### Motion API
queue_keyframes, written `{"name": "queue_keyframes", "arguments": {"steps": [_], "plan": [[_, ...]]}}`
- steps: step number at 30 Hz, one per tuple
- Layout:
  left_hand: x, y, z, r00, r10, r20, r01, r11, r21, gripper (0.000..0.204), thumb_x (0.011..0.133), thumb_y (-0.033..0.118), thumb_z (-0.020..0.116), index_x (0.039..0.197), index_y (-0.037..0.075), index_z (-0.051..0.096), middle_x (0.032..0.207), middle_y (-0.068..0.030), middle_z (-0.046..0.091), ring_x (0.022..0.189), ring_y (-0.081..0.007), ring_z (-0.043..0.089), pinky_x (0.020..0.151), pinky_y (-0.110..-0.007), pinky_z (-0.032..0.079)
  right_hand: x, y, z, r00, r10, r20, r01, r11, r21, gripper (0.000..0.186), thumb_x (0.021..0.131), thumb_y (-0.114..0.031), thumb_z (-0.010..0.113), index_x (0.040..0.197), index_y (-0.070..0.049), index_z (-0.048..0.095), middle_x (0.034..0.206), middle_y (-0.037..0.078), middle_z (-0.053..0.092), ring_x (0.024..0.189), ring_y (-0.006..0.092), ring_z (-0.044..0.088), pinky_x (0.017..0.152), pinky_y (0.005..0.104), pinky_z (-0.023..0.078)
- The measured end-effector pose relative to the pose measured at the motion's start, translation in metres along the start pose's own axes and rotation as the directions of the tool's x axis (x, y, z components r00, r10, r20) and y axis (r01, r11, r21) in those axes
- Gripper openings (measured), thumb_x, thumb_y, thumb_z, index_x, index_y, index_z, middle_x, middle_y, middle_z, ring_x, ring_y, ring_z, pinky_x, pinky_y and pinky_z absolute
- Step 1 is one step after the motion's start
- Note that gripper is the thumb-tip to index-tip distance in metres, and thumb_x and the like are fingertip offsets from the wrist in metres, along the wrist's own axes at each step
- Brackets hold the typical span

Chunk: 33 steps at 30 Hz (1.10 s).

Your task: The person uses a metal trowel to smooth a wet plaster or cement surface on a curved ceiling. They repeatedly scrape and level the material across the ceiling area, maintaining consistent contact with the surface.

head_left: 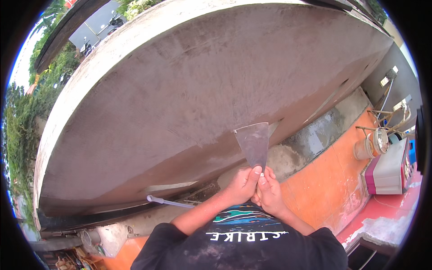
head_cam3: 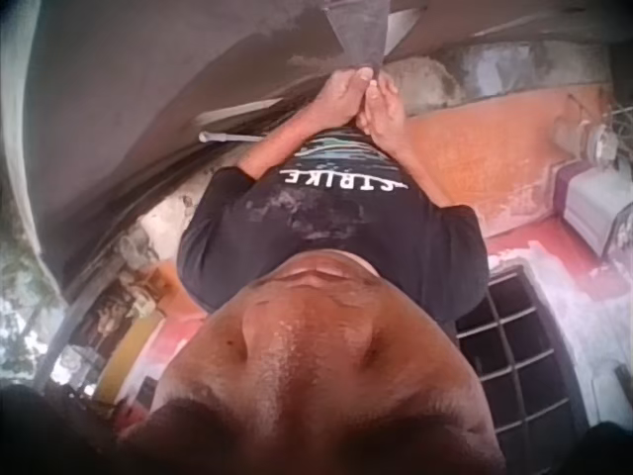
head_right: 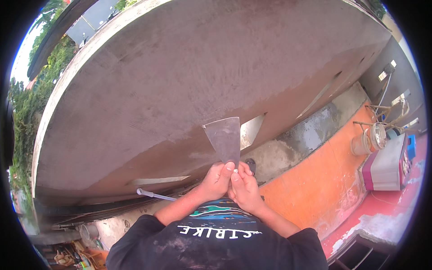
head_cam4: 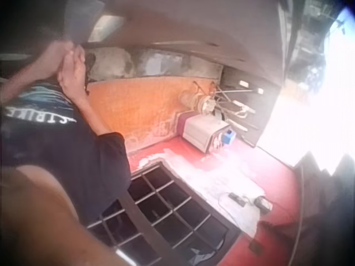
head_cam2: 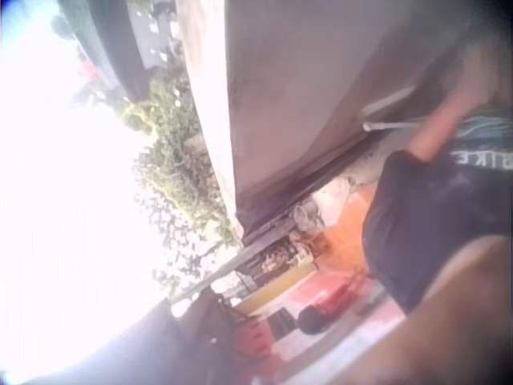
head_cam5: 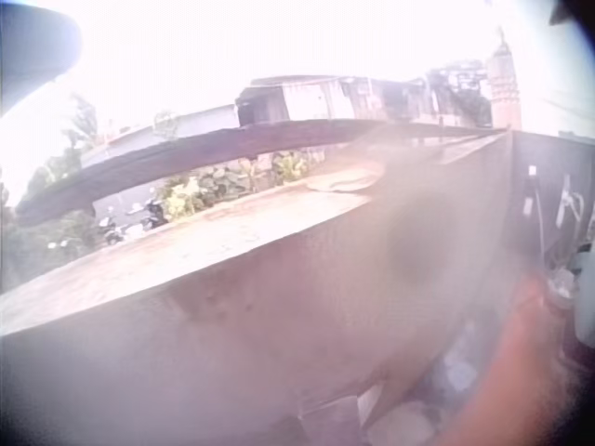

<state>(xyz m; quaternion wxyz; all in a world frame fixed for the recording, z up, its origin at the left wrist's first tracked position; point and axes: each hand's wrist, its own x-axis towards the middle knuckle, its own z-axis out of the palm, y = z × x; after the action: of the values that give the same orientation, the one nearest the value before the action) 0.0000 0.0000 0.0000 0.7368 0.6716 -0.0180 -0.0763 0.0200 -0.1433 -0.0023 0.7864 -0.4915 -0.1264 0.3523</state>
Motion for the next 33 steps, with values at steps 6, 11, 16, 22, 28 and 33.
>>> {"name": "queue_keyframes", "arguments": {"steps": [6,11,16,22,28,33], "plan": [[0.005,0.036,-0.011,0.979,0.172,-0.109,-0.171,0.985,0.023,0.056,0.106,0.045,0.030,0.087,0.000,0.055,0.096,-0.0095,0.065,0.054,-0.0073,0.056,0.046,-0.021,0.046,0.025,-0.015,0.022,0.983,-0.186,0.010,0.185,0.971,-0.154,0.034,0.105,-0.036,0.042,0.095,-0.004,0.050,0.063,-0.002,0.049,0.055,0.0047,0.047,0.049,0.0204,0.036],[0.016,0.085,-0.024,0.937,0.347,-0.036,-0.339,0.930,0.142,0.053,0.107,0.041,0.030,0.088,-0.001,0.057,0.096,-0.0103,0.067,0.052,-0.0084,0.056,0.046,-0.022,0.047,0.041,-0.048,0.028,0.929,-0.341,0.144,0.360,0.923,-0.136,0.032,0.105,-0.035,0.042,0.100,-0.004,0.048,0.064,-0.001,0.050,0.052,0.0054,0.046,0.047,0.0203,0.036],[0.001,0.043,-0.013,0.996,0.079,0.047,-0.082,0.994,0.072,0.052,0.108,0.038,0.029,0.093,-0.002,0.059,0.099,-0.0114,0.067,0.072,-0.0140,0.063,0.067,-0.028,0.053,0.012,-0.018,0.012,0.994,-0.100,0.033,0.104,0.983,-0.150,0.028,0.105,-0.032,0.042,0.099,-0.005,0.049,0.063,-0.002,0.049,0.053,0.0050,0.045,0.047,0.0201,0.035],[-0.002,0.004,-0.008,0.998,0.045,0.034,-0.044,0.999,-0.017,0.053,0.108,0.040,0.029,0.094,-0.001,0.060,0.102,-0.0114,0.067,0.090,-0.0166,0.062,0.084,-0.031,0.051,0.001,0.004,0.006,0.997,-0.017,-0.070,0.009,0.994,-0.108,0.029,0.106,-0.031,0.042,0.098,-0.004,0.050,0.063,-0.002,0.049,0.052,0.0054,0.045,0.048,0.0212,0.035],[0.009,0.062,-0.022,0.967,0.253,-0.032,-0.252,0.967,0.029,0.054,0.107,0.041,0.030,0.087,-0.002,0.058,0.102,-0.0103,0.068,0.066,-0.0125,0.061,0.058,-0.025,0.051,0.034,-0.034,0.026,0.953,-0.296,0.070,0.304,0.934,-0.187,0.027,0.105,-0.029,0.045,0.090,-0.006,0.047,0.067,-0.001,0.051,0.059,0.0059,0.049,0.052,0.0218,0.037],[0.012,0.069,-0.015,0.971,0.227,0.069,-0.234,0.966,0.114,0.052,0.107,0.039,0.031,0.088,-0.002,0.058,0.102,-0.0099,0.069,0.056,-0.0107,0.059,0.050,-0.023,0.049,0.022,-0.045,0.018,0.945,-0.322,0.049,0.325,0.923,-0.203,0.027,0.105,-0.030,0.044,0.091,-0.006,0.048,0.067,-0.001,0.051,0.061,0.0065,0.049,0.055,0.0212,0.038]]}}
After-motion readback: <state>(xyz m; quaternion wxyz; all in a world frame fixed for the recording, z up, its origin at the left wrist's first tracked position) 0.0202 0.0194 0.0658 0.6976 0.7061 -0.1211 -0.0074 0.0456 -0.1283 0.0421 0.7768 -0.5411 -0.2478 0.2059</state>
